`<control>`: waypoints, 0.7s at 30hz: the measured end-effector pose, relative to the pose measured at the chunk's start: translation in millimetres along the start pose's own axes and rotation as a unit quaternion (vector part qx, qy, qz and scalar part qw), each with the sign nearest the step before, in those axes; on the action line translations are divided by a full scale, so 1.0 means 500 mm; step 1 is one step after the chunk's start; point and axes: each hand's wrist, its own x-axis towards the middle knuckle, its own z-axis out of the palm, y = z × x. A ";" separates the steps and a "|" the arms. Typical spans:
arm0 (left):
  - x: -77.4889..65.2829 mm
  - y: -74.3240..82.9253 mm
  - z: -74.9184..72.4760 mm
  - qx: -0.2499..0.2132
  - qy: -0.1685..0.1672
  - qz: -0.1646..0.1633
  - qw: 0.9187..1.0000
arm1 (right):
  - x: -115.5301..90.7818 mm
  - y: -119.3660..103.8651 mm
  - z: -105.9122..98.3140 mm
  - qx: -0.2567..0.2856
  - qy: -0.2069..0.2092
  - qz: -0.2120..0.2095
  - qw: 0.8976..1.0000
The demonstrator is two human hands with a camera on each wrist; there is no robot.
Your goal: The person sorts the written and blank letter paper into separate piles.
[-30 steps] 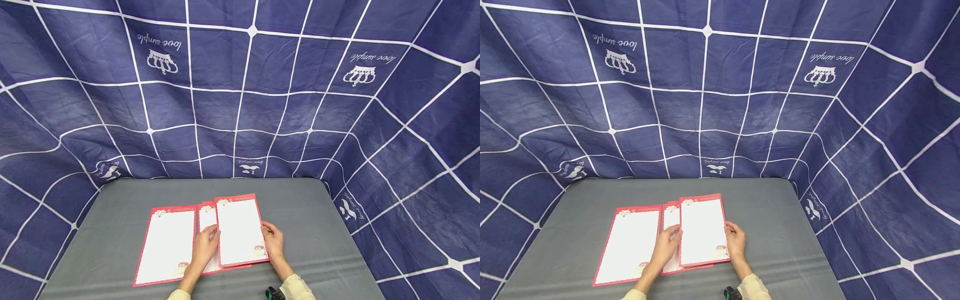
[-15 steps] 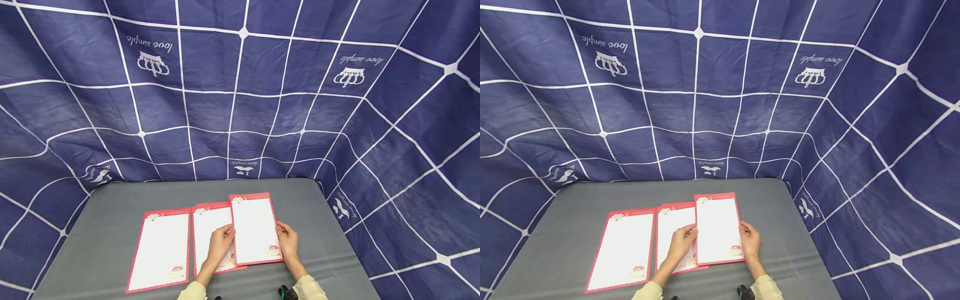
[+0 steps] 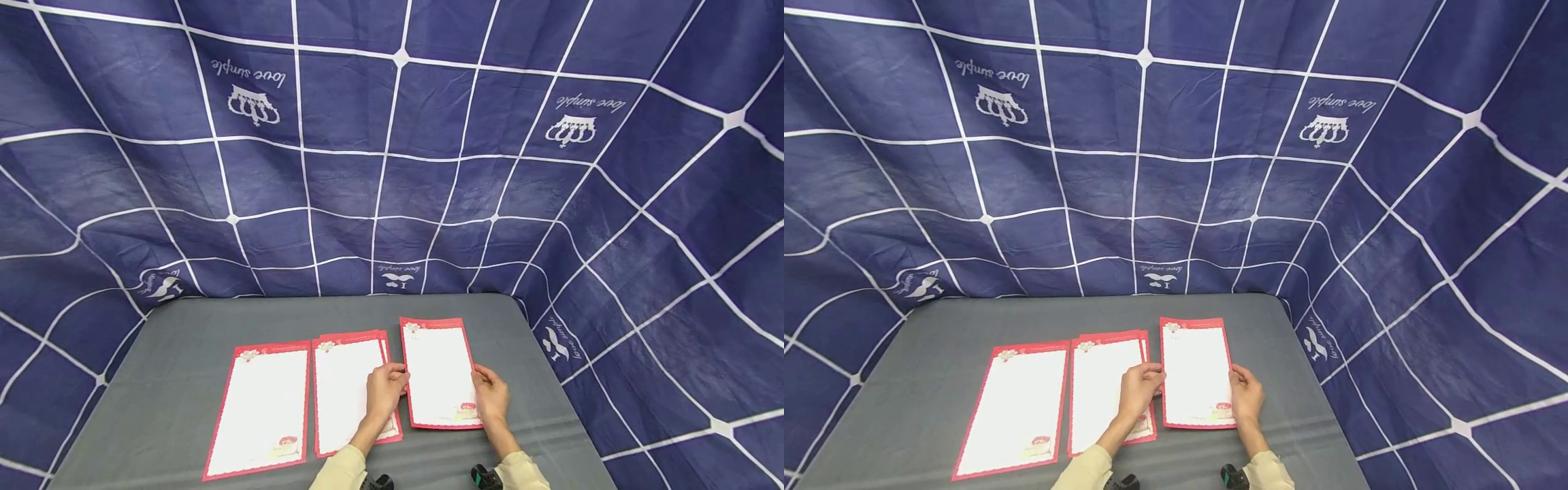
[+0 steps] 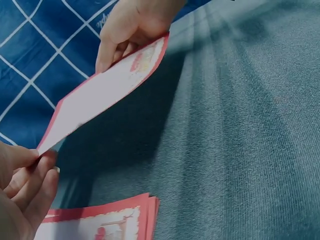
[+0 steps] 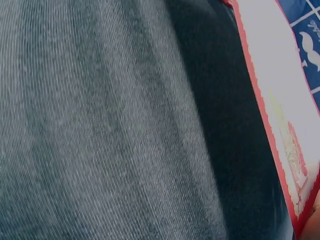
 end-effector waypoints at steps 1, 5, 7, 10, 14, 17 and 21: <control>0.000 -0.001 0.004 0.002 0.001 0.002 1.000 | 0.001 0.002 -0.001 -0.006 0.003 -0.003 1.000; -0.002 -0.009 0.014 0.027 0.009 0.018 0.999 | 0.003 0.008 -0.002 -0.034 0.009 -0.015 0.999; -0.003 -0.015 0.017 0.041 0.010 0.025 0.999 | 0.002 0.010 -0.001 -0.049 0.012 -0.020 0.999; -0.004 -0.022 0.019 0.058 0.000 0.014 0.998 | 0.001 0.012 0.000 -0.071 0.015 -0.031 0.997; -0.005 -0.024 0.020 0.080 -0.026 0.007 0.996 | -0.002 0.013 0.000 -0.092 0.019 -0.044 0.995; -0.005 -0.021 0.021 0.104 -0.039 0.022 0.994 | -0.003 0.015 -0.001 -0.110 0.025 -0.055 0.992; -0.003 -0.014 0.022 0.148 -0.045 0.040 0.987 | -0.001 0.022 -0.002 -0.142 0.030 -0.067 0.987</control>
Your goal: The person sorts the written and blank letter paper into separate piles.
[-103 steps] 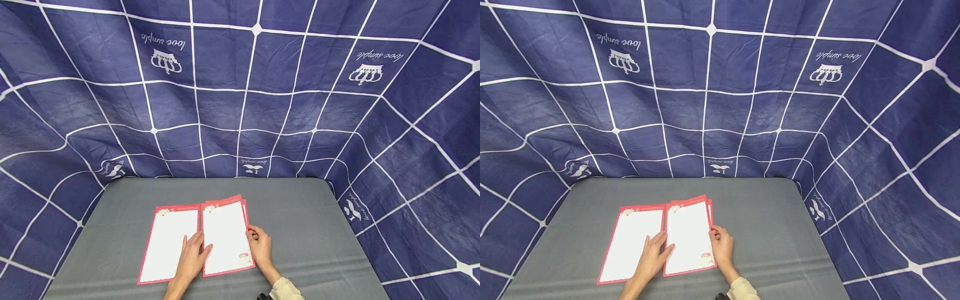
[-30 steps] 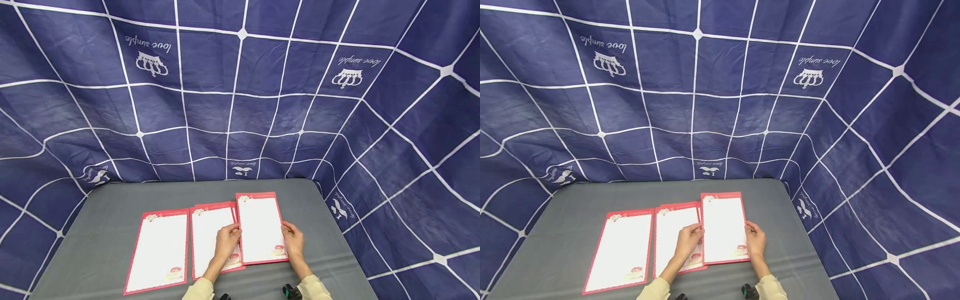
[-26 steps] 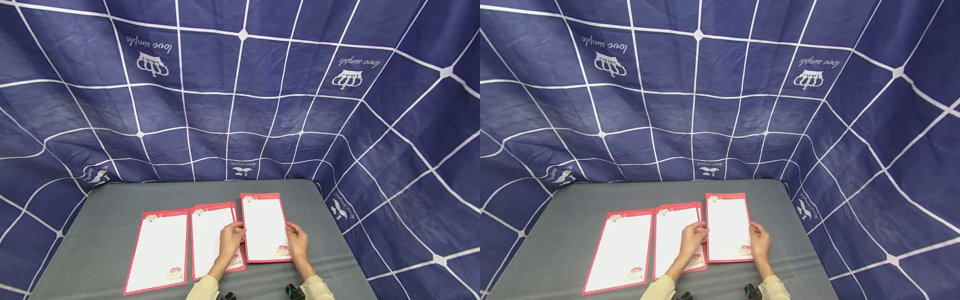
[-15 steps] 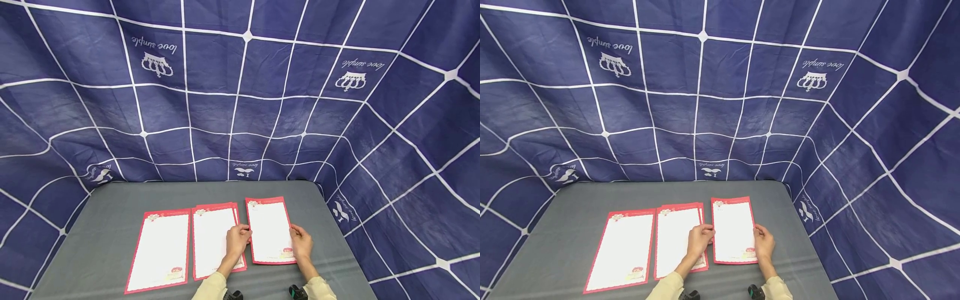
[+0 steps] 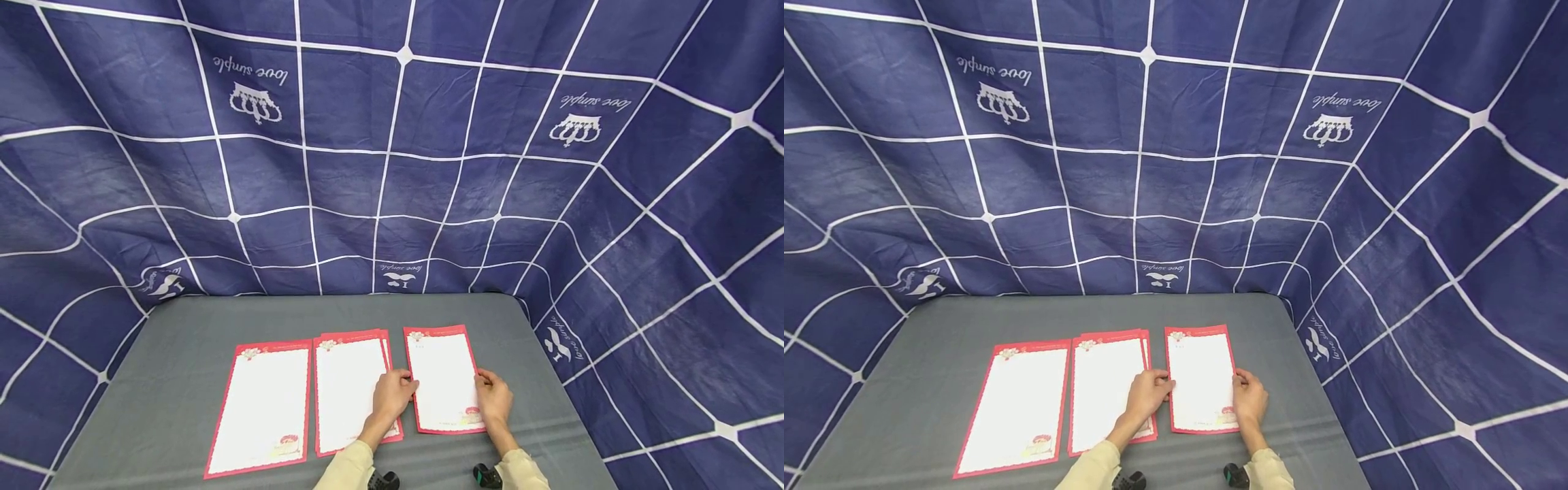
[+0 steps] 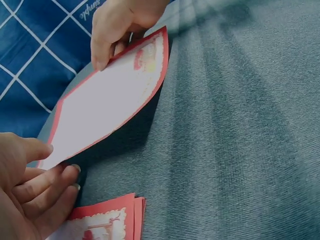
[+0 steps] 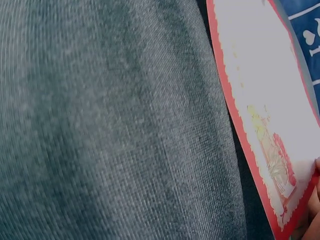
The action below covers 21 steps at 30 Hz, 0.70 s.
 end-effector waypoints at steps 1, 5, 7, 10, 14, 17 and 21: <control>0.000 0.002 -0.001 0.011 0.000 0.004 1.000 | 0.001 0.002 0.000 -0.008 0.000 -0.004 1.000; 0.002 0.008 -0.003 0.049 -0.009 0.006 0.999 | 0.003 0.005 -0.001 -0.032 -0.003 -0.016 0.999; 0.003 0.010 -0.003 0.061 -0.015 0.005 0.998 | 0.004 0.006 -0.001 -0.042 -0.007 -0.020 0.999; 0.002 0.012 -0.004 0.077 -0.022 0.002 0.997 | 0.005 0.009 -0.001 -0.056 -0.015 -0.021 0.998; 0.001 0.014 -0.002 0.091 -0.024 0.005 0.996 | 0.006 0.011 0.000 -0.067 -0.025 -0.017 0.997; 0.001 0.016 0.000 0.100 -0.022 0.010 0.995 | 0.006 0.011 -0.002 -0.074 -0.029 -0.023 0.997; 0.002 0.020 0.002 0.105 -0.026 0.010 0.994 | 0.006 0.011 -0.004 -0.089 -0.035 -0.041 0.995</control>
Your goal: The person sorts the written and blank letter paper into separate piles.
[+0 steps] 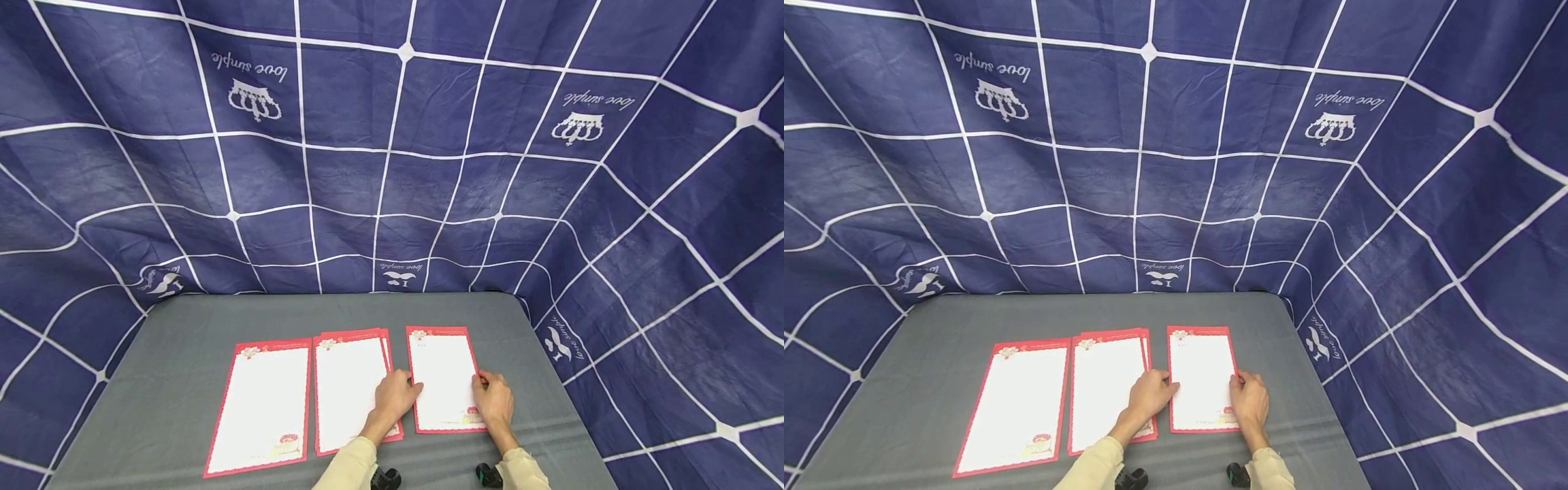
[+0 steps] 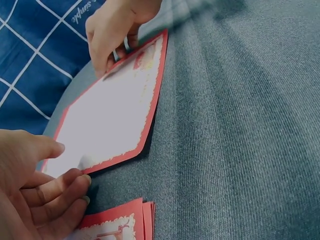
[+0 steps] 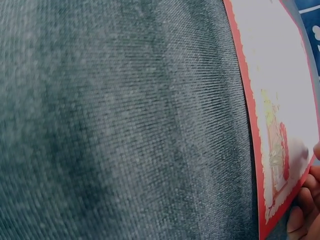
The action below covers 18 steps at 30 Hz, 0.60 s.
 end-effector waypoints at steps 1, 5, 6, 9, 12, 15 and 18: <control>0.000 0.000 0.000 0.002 -0.002 0.000 1.000 | 0.000 0.000 0.000 -0.005 -0.001 -0.004 1.000; 0.002 0.002 -0.003 0.004 -0.001 0.005 1.000 | 0.000 -0.002 0.001 -0.015 -0.007 -0.012 1.000; 0.003 0.002 -0.004 0.005 0.000 0.006 1.000 | 0.000 -0.003 0.001 -0.016 -0.008 -0.013 1.000; 0.005 -0.001 -0.006 0.005 -0.001 0.007 1.000 | 0.002 -0.005 0.002 -0.020 -0.013 -0.010 1.000; 0.004 -0.007 -0.011 -0.005 -0.002 0.012 1.000 | 0.004 -0.009 0.001 -0.013 -0.003 -0.010 1.000; -0.002 -0.013 -0.026 -0.025 -0.009 0.024 0.999 | 0.007 -0.015 -0.002 0.005 0.023 -0.016 1.000; -0.008 -0.023 -0.055 -0.034 -0.003 0.037 0.999 | 0.013 -0.035 0.000 0.031 0.046 -0.039 0.998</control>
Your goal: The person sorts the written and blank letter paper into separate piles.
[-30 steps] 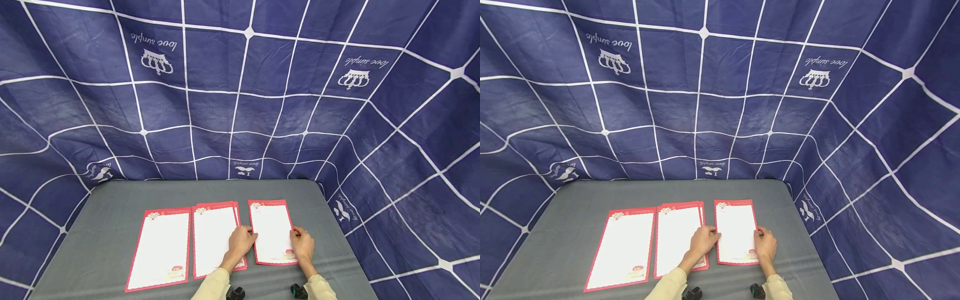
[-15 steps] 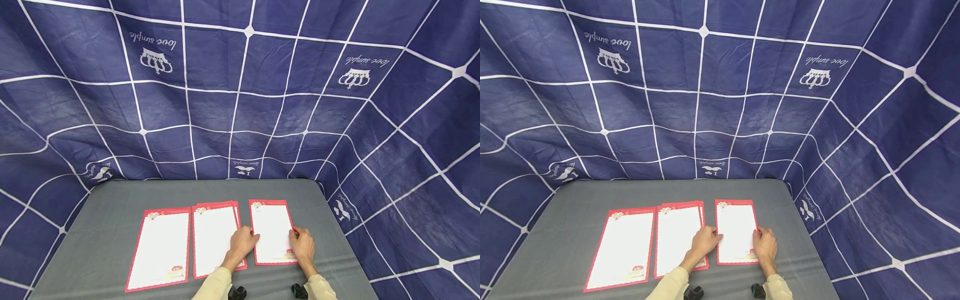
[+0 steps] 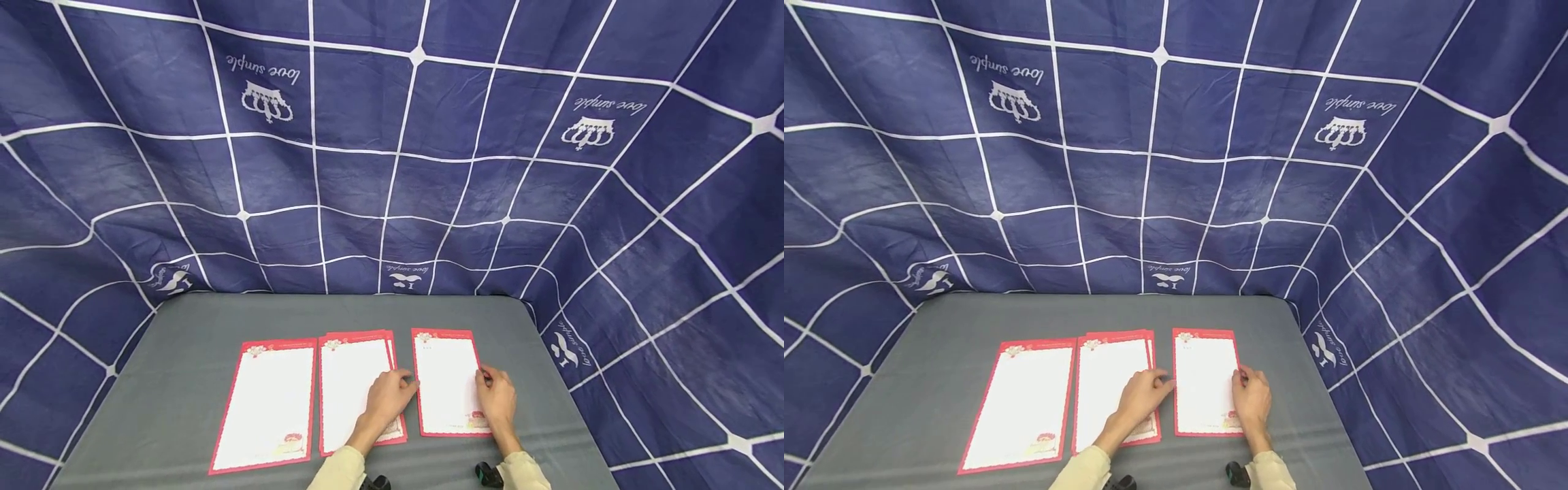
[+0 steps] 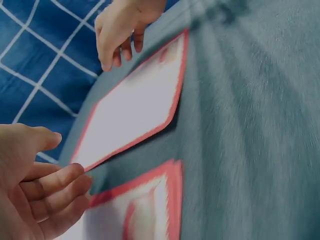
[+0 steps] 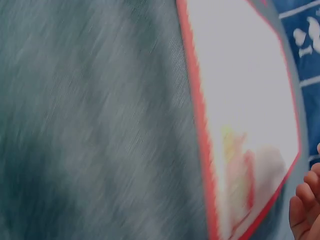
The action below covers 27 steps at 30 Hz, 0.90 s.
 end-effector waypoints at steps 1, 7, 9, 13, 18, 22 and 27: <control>-0.004 -0.003 -0.012 -0.002 0.005 0.000 1.000 | 0.001 -0.009 0.002 0.008 0.002 -0.011 1.000; -0.017 -0.030 -0.086 0.017 0.045 -0.008 0.999 | 0.005 -0.072 0.021 0.045 -0.007 -0.063 0.997; -0.024 -0.041 -0.110 0.025 0.057 -0.017 0.998 | 0.000 -0.089 0.030 0.054 -0.016 -0.073 0.996; -0.046 -0.063 -0.153 0.037 0.078 -0.049 0.995 | -0.017 -0.116 0.052 0.067 -0.038 -0.098 0.992; -0.074 -0.085 -0.183 0.058 0.106 -0.075 0.990 | -0.040 -0.139 0.074 0.073 -0.068 -0.134 0.986; -0.092 -0.100 -0.191 0.083 0.130 -0.081 0.985 | -0.062 -0.155 0.087 0.070 -0.110 -0.151 0.980; -0.109 -0.115 -0.192 0.094 0.120 -0.104 0.983 | -0.090 -0.167 0.102 0.061 -0.138 -0.186 0.971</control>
